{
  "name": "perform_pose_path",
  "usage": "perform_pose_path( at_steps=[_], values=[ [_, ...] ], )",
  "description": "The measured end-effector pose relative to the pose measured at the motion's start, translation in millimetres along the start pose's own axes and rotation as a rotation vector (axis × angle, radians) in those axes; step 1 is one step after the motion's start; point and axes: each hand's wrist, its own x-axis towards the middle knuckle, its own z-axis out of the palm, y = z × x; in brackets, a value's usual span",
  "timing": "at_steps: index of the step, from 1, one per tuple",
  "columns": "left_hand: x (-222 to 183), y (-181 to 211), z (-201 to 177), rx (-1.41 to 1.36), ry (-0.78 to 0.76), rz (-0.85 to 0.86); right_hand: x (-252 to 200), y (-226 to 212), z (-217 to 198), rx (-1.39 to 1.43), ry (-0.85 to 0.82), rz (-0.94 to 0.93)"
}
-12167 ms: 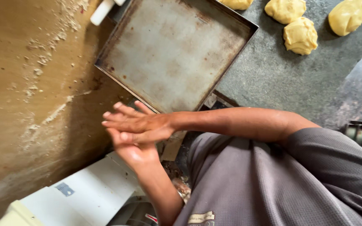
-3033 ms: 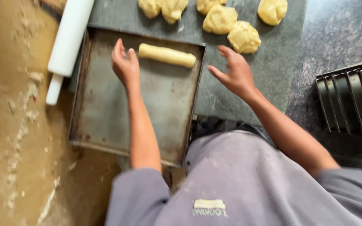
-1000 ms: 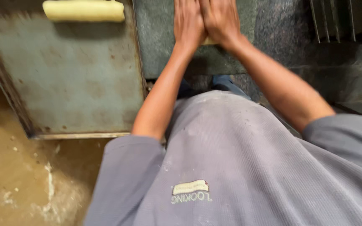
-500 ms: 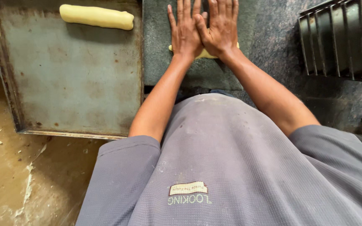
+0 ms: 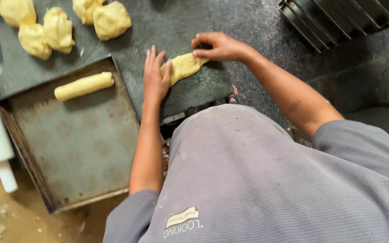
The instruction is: The person shapes pieces of dough into long rolls by hand on a counter and places them onto a metal tray.
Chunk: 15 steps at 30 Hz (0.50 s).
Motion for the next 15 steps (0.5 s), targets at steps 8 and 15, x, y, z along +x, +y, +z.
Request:
perform_pose_path(
  at_steps=[8,15],
  values=[
    [-37,19,-41,0.171,0.068,-0.140,-34,21,28,-0.016,0.134,-0.189],
    [-40,15,-28,0.198,0.112,-0.306,-28,1,54,-0.372,0.315,0.017]
  ],
)
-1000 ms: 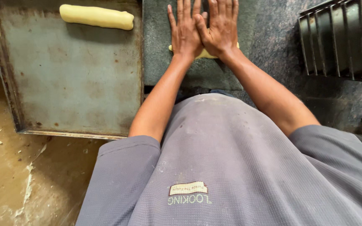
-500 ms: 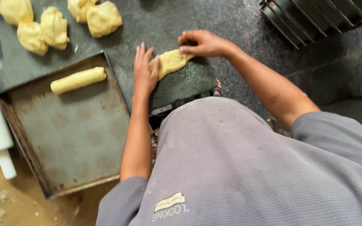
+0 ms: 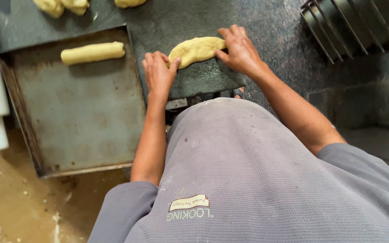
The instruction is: The person shapes pieces of dough into long rolls by hand on a counter and places them onto a metal tray.
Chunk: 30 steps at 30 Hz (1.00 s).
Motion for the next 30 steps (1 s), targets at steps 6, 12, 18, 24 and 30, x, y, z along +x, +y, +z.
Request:
perform_pose_path(
  at_steps=[6,12,18,24,30],
  values=[
    [-9,-11,25,-0.272,0.008,-0.081,13,13,14,-0.031,-0.017,-0.034],
    [-15,-15,38,-0.249,0.159,-0.092,19,27,19,0.230,-0.135,0.045],
    [-25,-8,34,-0.389,0.222,-0.148,24,23,5,0.793,-0.143,0.148],
    [-33,-6,35,-0.425,0.292,-0.147,26,11,-6,0.942,-0.238,0.130],
    [-26,-10,37,-0.367,0.278,-0.195,25,20,-7,1.036,-0.286,0.103]
  ],
)
